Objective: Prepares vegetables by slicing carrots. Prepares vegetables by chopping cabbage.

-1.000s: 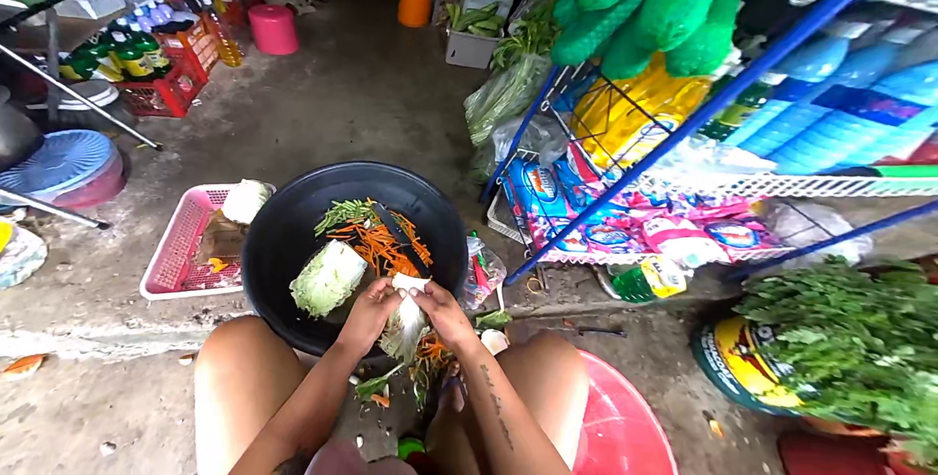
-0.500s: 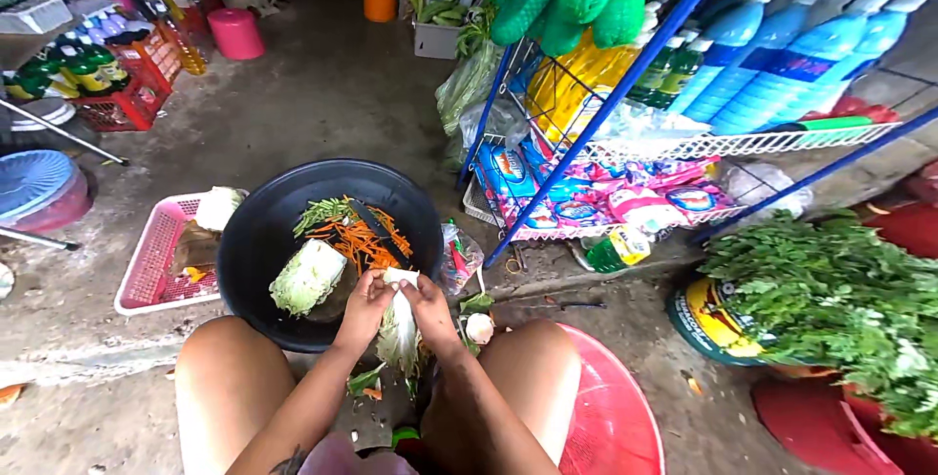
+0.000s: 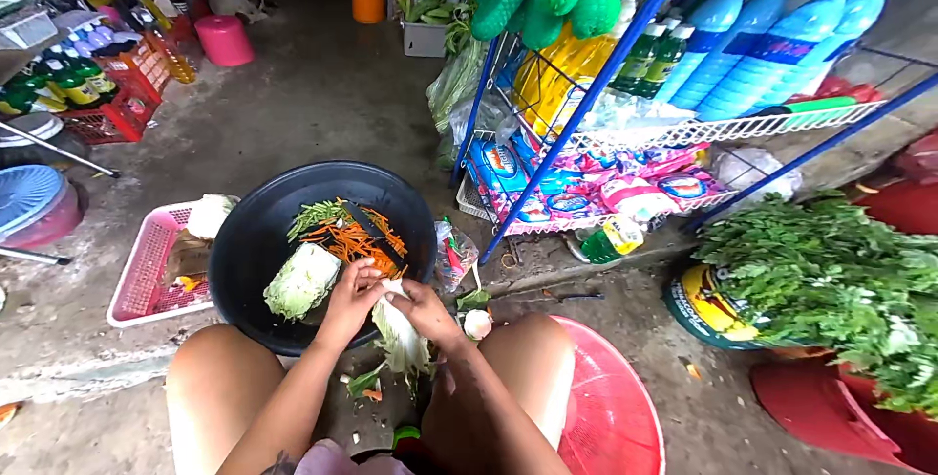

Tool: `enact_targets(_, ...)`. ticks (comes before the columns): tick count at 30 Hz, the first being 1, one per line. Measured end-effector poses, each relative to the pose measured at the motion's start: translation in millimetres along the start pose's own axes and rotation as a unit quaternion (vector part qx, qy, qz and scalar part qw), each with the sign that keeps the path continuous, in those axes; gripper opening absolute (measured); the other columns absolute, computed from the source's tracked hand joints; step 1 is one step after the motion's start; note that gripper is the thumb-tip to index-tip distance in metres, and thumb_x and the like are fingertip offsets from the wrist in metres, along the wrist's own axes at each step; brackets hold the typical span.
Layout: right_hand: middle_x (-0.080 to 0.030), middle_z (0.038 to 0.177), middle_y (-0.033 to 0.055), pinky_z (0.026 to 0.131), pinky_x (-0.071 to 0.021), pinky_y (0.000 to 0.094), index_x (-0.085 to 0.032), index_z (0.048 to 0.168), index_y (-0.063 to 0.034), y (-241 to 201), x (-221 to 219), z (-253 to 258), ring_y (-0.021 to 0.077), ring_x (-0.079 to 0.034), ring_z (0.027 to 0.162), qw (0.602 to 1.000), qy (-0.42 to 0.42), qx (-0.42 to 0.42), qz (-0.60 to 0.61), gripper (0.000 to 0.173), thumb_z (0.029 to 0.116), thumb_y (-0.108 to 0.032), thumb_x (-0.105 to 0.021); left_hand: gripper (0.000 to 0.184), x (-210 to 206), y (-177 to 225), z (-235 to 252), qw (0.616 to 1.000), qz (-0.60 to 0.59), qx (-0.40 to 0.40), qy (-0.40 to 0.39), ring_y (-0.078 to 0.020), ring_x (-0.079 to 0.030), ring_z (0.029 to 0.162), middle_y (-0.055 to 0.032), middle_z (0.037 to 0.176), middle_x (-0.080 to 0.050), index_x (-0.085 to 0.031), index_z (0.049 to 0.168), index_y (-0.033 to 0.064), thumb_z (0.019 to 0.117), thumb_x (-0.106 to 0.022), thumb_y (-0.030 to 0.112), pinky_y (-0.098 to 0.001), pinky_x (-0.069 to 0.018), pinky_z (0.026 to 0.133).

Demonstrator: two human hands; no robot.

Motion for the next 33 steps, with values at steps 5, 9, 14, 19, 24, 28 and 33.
enact_targets(5,-0.068,0.116,0.0234,0.105,-0.0470,0.0495,-0.068,0.117,0.0068,-13.1,-21.8,1.1,0.0320,-0.064,0.113,0.960,-0.192,0.028,-0.202,0.037,0.1041,-0.027,-0.061,0.038,-15.0,1.4,-6.0,0.940,0.211,0.099,-0.247,-0.0214,-0.067,0.110,-0.0153,0.120,-0.069,-0.063,0.132,0.0010,0.0987,-0.070,0.018,-0.0412,-0.0521,0.102)
enact_targets(9,-0.068,0.118,0.0234,0.105,-0.0463,0.0495,-0.068,0.117,0.0056,-11.3,-29.2,8.7,0.0323,-0.063,0.115,0.949,-0.219,0.017,-0.226,0.037,0.0995,-0.027,-0.069,0.048,-10.6,-12.4,-11.6,0.929,0.221,0.128,-0.269,-0.0194,-0.068,0.100,-0.0137,0.111,-0.071,-0.058,0.139,0.0044,0.0963,-0.074,0.018,-0.0408,-0.0542,0.095)
enact_targets(14,-0.065,0.126,0.0202,0.099,-0.0539,0.0403,-0.068,0.124,0.0010,8.1,3.8,27.8,0.0252,-0.066,0.109,0.986,-0.088,0.010,-0.143,0.033,0.0987,-0.021,-0.067,0.046,11.1,-53.9,-21.4,0.948,0.148,0.196,-0.204,-0.0166,-0.060,0.086,-0.0101,0.104,-0.062,-0.056,0.144,0.0084,0.0998,-0.065,0.013,-0.0356,-0.0528,0.081)
enact_targets(19,-0.067,0.121,0.0202,0.096,-0.0554,0.0357,-0.068,0.120,0.0035,12.4,65.5,50.0,0.0234,-0.067,0.109,0.981,0.169,0.032,-0.093,0.026,0.1024,-0.013,-0.058,0.035,55.6,-84.2,-38.9,0.919,-0.264,0.286,0.059,-0.0184,-0.070,0.092,-0.0131,0.111,-0.067,-0.051,0.137,0.0012,0.1016,-0.052,0.002,-0.0333,-0.0601,0.084)
enact_targets(24,-0.066,0.130,0.0195,0.110,-0.0475,0.0436,-0.067,0.128,0.0002,43.3,43.8,133.6,0.0289,-0.063,0.124,0.967,0.101,-0.054,-0.228,0.031,0.1053,-0.017,-0.053,0.023,65.5,-94.6,-30.8,0.874,-0.366,0.311,0.070,-0.0116,-0.064,0.070,-0.0061,0.089,-0.067,-0.059,0.121,0.0077,0.0993,-0.050,0.006,-0.0255,-0.0553,0.064)
enact_targets(28,-0.054,0.148,0.0237,0.118,-0.0399,0.0518,-0.053,0.145,0.0006,95.5,12.9,199.4,0.0370,-0.049,0.142,0.924,0.021,-0.146,-0.353,0.050,0.1048,-0.029,-0.057,0.028,70.6,-94.7,-16.3,0.916,-0.285,0.280,0.048,-0.0127,-0.065,0.080,-0.0070,0.100,-0.067,-0.054,0.130,0.0071,0.1015,-0.054,0.004,-0.0281,-0.0557,0.072)
enact_targets(33,-0.053,0.149,0.0240,0.112,-0.0447,0.0587,-0.038,0.158,-0.0077,134.8,-8.2,230.8,0.0419,-0.052,0.138,0.872,-0.008,-0.207,-0.443,0.062,0.1027,-0.027,-0.058,0.018,96.5,-119.0,-6.0,0.920,-0.256,0.266,0.128,-0.0147,-0.066,0.086,-0.0089,0.101,-0.068,-0.059,0.120,0.0021,0.1027,-0.056,0.005,-0.0301,-0.0555,0.077)
Point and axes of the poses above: each hand's wrist, its own z-axis towards the middle knuckle, its own x-axis out of the back of the hand, y = z × x, the point moved 10 cm from there along z, towards the middle knuckle
